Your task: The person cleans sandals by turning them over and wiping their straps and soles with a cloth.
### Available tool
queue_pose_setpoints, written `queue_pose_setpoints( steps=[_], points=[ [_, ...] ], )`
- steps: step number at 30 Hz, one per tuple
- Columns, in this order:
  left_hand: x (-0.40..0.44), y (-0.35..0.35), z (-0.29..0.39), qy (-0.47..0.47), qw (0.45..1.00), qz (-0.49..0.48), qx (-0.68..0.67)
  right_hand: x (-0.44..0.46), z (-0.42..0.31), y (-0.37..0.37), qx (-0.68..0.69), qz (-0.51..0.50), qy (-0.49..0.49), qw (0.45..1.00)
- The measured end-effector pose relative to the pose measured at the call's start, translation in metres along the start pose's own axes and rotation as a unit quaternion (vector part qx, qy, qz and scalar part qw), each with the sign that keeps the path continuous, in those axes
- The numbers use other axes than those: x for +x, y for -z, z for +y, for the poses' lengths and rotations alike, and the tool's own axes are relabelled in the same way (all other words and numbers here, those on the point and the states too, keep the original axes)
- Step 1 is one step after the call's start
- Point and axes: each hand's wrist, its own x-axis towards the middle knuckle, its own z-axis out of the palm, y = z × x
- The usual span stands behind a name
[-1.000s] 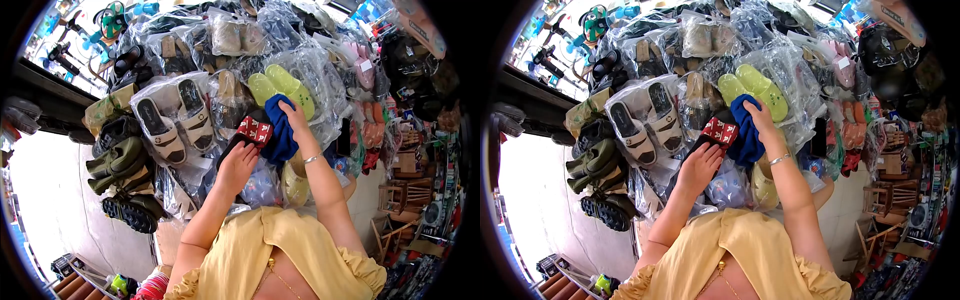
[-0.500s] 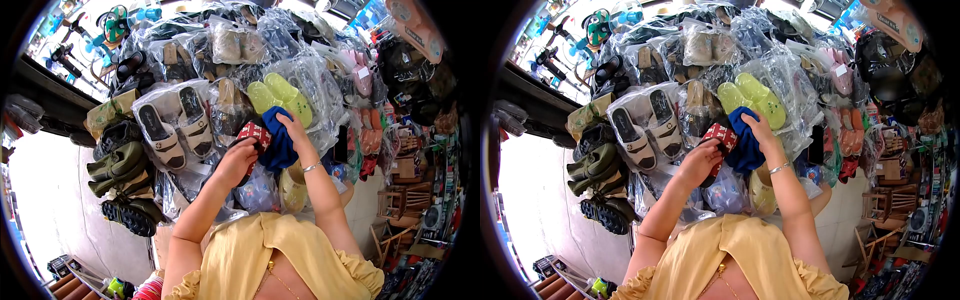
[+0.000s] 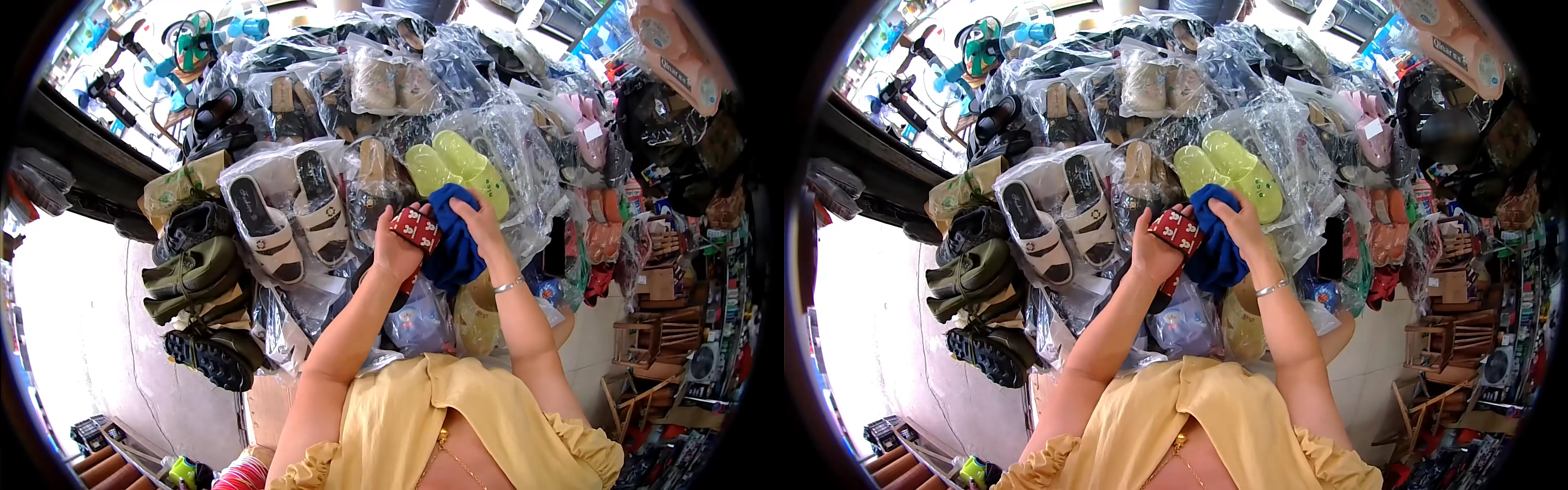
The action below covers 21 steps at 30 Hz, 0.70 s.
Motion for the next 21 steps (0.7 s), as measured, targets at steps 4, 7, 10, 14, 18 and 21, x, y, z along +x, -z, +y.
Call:
queue_pose_setpoints(
  steps=[4, 7, 10, 14, 18, 21],
  points=[
    [0.002, 0.009, -0.002, -0.009, 0.997, -0.041, -0.07, -0.008, -0.031, -0.002, -0.317, 0.129, 0.358, 0.869],
    [-0.002, 0.012, -0.004, -0.006, 0.995, -0.074, -0.061, -0.041, -0.051, -0.045, -0.506, -0.016, 0.456, 0.732],
    [-0.012, 0.021, -0.006, 0.003, 0.996, -0.092, 0.008, -0.036, 0.002, -0.051, -0.537, -0.071, 0.485, 0.687],
    [-0.01, 0.024, -0.014, -0.015, 1.0, 0.019, -0.01, 0.008, -0.001, -0.025, -0.486, 0.04, 0.35, 0.8],
    [-0.007, 0.02, -0.009, -0.032, 0.997, -0.057, -0.034, -0.014, -0.033, -0.03, -0.469, 0.06, 0.408, 0.781],
    [-0.004, 0.041, -0.005, -0.011, 0.991, -0.134, 0.006, -0.031, 0.004, -0.039, -0.497, -0.061, 0.407, 0.764]
  ],
)
